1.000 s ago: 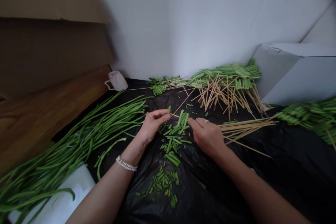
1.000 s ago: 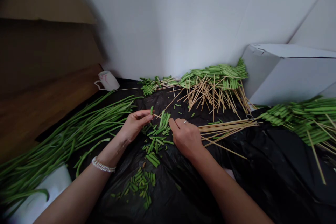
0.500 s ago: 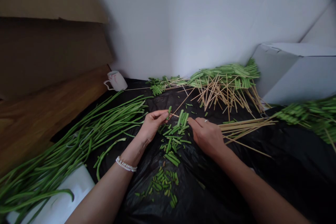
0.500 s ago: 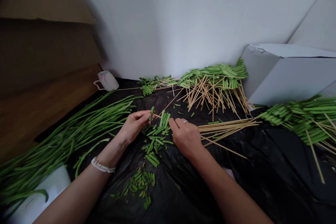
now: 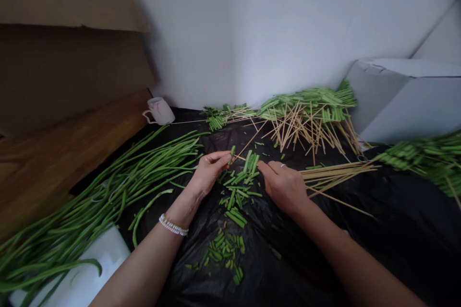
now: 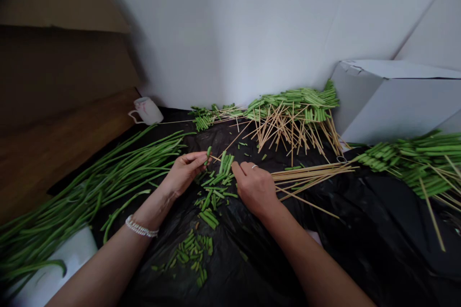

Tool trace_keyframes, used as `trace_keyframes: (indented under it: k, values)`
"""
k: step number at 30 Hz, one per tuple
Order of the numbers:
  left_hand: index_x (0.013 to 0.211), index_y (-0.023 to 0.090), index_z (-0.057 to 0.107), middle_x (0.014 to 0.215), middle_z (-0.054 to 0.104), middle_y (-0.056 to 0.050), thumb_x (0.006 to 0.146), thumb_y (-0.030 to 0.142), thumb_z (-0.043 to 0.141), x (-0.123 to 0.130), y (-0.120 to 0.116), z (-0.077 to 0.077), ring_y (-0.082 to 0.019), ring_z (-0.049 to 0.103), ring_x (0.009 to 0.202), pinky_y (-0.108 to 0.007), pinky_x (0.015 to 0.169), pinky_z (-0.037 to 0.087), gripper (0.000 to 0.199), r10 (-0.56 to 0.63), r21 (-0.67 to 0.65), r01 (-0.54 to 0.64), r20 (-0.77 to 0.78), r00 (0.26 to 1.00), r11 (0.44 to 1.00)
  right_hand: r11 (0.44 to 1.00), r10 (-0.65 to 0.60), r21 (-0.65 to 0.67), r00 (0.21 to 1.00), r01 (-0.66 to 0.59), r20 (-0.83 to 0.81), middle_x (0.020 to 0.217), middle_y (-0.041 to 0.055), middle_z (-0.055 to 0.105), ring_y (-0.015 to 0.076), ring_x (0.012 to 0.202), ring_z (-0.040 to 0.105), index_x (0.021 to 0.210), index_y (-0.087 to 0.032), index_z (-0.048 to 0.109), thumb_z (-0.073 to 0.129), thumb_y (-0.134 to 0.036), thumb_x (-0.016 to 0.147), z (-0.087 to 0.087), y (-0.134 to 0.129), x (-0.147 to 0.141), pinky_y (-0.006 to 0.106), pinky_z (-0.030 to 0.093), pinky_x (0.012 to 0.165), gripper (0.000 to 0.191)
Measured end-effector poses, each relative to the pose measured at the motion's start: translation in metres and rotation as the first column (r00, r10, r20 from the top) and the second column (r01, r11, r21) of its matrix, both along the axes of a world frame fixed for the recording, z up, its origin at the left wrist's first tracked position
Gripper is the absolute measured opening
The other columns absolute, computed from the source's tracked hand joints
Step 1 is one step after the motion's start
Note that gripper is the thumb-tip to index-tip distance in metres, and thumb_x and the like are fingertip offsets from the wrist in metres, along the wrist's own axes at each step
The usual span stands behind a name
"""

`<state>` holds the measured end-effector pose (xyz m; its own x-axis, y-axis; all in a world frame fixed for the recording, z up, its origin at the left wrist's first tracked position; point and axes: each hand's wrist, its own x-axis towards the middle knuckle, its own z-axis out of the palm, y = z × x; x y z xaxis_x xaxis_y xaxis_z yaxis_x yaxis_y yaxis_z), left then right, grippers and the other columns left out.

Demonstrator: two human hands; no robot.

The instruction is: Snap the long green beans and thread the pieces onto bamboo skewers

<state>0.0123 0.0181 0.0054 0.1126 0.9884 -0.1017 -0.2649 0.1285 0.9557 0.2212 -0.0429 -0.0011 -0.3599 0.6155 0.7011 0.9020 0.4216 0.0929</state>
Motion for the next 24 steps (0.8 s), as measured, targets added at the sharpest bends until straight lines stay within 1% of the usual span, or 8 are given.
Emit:
trace_keyframes:
  k: [7,16,19,22,24]
  values:
    - [0.082,0.016,0.078,0.079,0.076,-0.005,0.056,0.034,0.089,0.0003,-0.0008,0.0012,-0.013,0.064,0.071,-0.025,0.071,0.047,0.034,0.003,0.012,-0.003,-0.028,1.0,1.0,1.0,-0.002,0.002,1.0,0.002,0.027,0.071,0.0027,0.059,0.0164,0.067,0.05,0.102,-0.014,0.07,0.049,-0.008,0.089,-0.0009,0.0003,-0.0003,0.029,0.031,0.061,0.025]
    - [0.083,0.016,0.079,0.079,0.075,-0.005,0.062,0.037,0.086,0.0003,-0.002,-0.0002,-0.013,0.062,0.07,-0.025,0.071,0.047,0.031,-0.004,0.111,0.025,-0.179,0.984,0.993,1.0,-0.003,-0.014,0.999,0.004,0.032,0.07,0.0027,0.059,0.0167,0.066,0.049,0.1,-0.014,0.07,0.05,-0.007,0.086,-0.0014,-0.0009,-0.0025,0.03,0.03,0.059,0.026]
    - [0.084,0.016,0.078,0.079,0.075,-0.004,0.063,0.037,0.085,0.0006,-0.0023,0.0001,-0.012,0.062,0.071,-0.024,0.07,0.046,0.03,-0.015,0.11,0.032,-0.159,0.987,0.993,1.0,0.002,-0.016,1.0,-0.002,0.013,0.071,0.0028,0.06,0.0166,0.067,0.05,0.1,-0.015,0.07,0.049,-0.008,0.087,-0.0021,-0.0009,-0.003,0.029,0.03,0.059,0.025]
    - [0.086,0.017,0.077,0.078,0.074,-0.003,0.062,0.035,0.086,0.0008,-0.0027,0.0013,-0.01,0.062,0.069,-0.022,0.068,0.046,0.03,-0.035,0.069,0.04,-0.076,0.997,0.997,1.0,0.012,-0.01,1.0,-0.012,-0.004,0.071,0.0026,0.06,0.0164,0.067,0.05,0.1,-0.015,0.07,0.048,-0.009,0.089,-0.0032,-0.0003,-0.0029,0.029,0.031,0.061,0.025]
    - [0.083,0.017,0.077,0.075,0.072,-0.002,0.06,0.033,0.087,0.001,-0.0031,0.0026,-0.009,0.061,0.067,-0.021,0.066,0.046,0.031,-0.046,0.026,0.046,-0.014,0.999,0.999,1.0,0.017,-0.009,1.0,-0.017,-0.017,0.071,0.0023,0.059,0.0163,0.067,0.05,0.1,-0.015,0.069,0.048,-0.009,0.09,-0.0037,0.0,-0.0029,0.029,0.032,0.061,0.025]
